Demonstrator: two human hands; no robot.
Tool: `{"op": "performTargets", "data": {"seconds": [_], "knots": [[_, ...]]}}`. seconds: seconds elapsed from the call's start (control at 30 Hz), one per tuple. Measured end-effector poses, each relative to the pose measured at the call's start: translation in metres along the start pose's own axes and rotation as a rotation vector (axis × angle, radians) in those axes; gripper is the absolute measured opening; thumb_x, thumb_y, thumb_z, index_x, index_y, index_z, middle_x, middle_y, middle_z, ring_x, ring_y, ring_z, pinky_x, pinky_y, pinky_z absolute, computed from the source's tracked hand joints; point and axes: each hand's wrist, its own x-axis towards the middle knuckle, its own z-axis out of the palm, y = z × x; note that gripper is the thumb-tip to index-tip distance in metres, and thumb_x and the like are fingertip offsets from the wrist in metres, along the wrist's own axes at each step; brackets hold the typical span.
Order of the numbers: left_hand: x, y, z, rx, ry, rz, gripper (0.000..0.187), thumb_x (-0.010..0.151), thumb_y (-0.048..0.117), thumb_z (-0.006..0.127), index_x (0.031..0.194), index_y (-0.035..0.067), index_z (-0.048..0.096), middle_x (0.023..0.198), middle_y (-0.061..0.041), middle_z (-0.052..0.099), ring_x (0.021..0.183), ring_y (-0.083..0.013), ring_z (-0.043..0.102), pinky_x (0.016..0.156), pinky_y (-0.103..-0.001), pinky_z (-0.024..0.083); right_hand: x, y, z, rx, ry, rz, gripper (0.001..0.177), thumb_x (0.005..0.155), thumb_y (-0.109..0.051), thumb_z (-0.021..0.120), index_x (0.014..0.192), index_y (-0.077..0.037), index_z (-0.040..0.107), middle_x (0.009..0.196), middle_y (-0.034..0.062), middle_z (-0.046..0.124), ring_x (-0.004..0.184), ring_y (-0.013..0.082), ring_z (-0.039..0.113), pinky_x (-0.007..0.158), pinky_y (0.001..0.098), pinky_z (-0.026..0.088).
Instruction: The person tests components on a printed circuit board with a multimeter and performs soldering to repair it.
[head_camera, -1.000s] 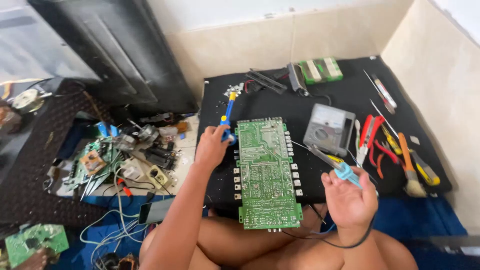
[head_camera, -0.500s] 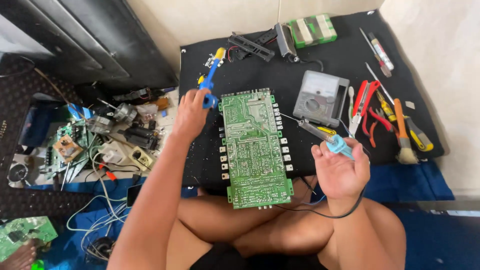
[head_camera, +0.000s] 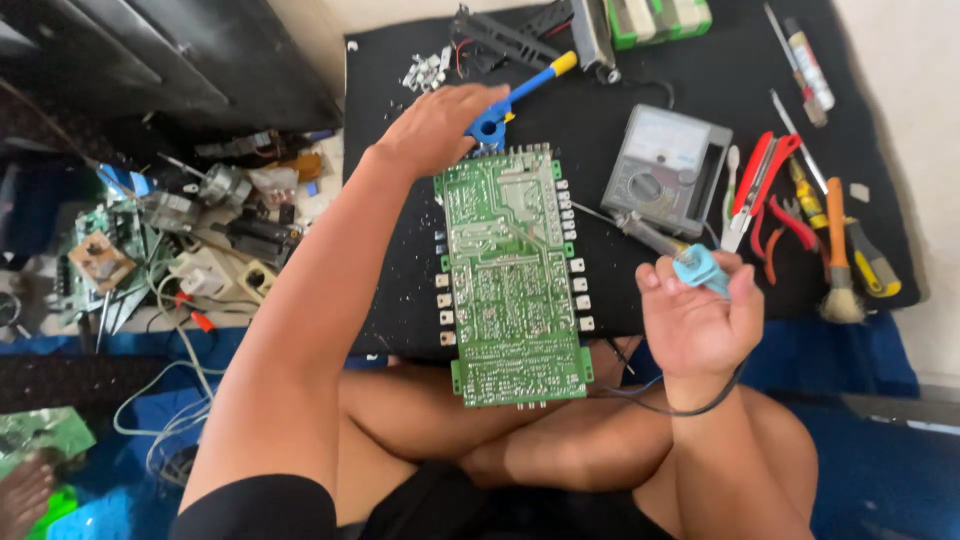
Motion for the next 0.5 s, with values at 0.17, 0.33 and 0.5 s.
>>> {"op": "performTargets", "data": {"seconds": [0.17, 0.33, 0.5], "knots": [[-0.057, 0.073, -0.06, -0.148, 0.301, -0.065, 0.075, 0.081, -0.004, 0.069, 0.151, 0.007, 0.043, 0.15, -0.018, 0.052, 0.135, -0.039, 0.054, 0.112, -0.047, 0.045, -0.002, -0.006, 0.001, 0.025, -0.038, 0.007, 0.033, 0.114, -0.034, 0.051, 0.123, -0.016, 0.077, 0.112, 0.0032, 0.075, 0.093, 0.0137, 0.058, 0.094, 0.0329, 0.041], [-0.165, 0.23, -0.146, -0.712, -0.069, -0.066, 0.013, 0.079, 0.015, 0.077, 0.087, 0.019, 0.068, 0.089, 0.003, 0.071, 0.077, -0.0157, 0.068, 0.069, -0.028, 0.054, -0.014, -0.016, 0.007, 0.01, -0.016, 0.004, 0.031, 0.114, -0.039, 0.053, 0.118, -0.02, 0.078, 0.106, -0.0023, 0.071, 0.092, 0.0117, 0.056, 0.095, 0.0324, 0.041], [-0.261, 0.311, -0.002, -1.855, -0.546, -0.703, 0.064, 0.093, 0.025, 0.071, 0.146, -0.001, 0.046, 0.12, -0.014, 0.066, 0.098, -0.0172, 0.064, 0.084, -0.028, 0.055, -0.027, -0.023, 0.016, 0.032, -0.02, 0.012, 0.029, 0.113, -0.038, 0.056, 0.113, -0.02, 0.078, 0.105, -0.0033, 0.073, 0.091, 0.0114, 0.06, 0.094, 0.0319, 0.043]]}}
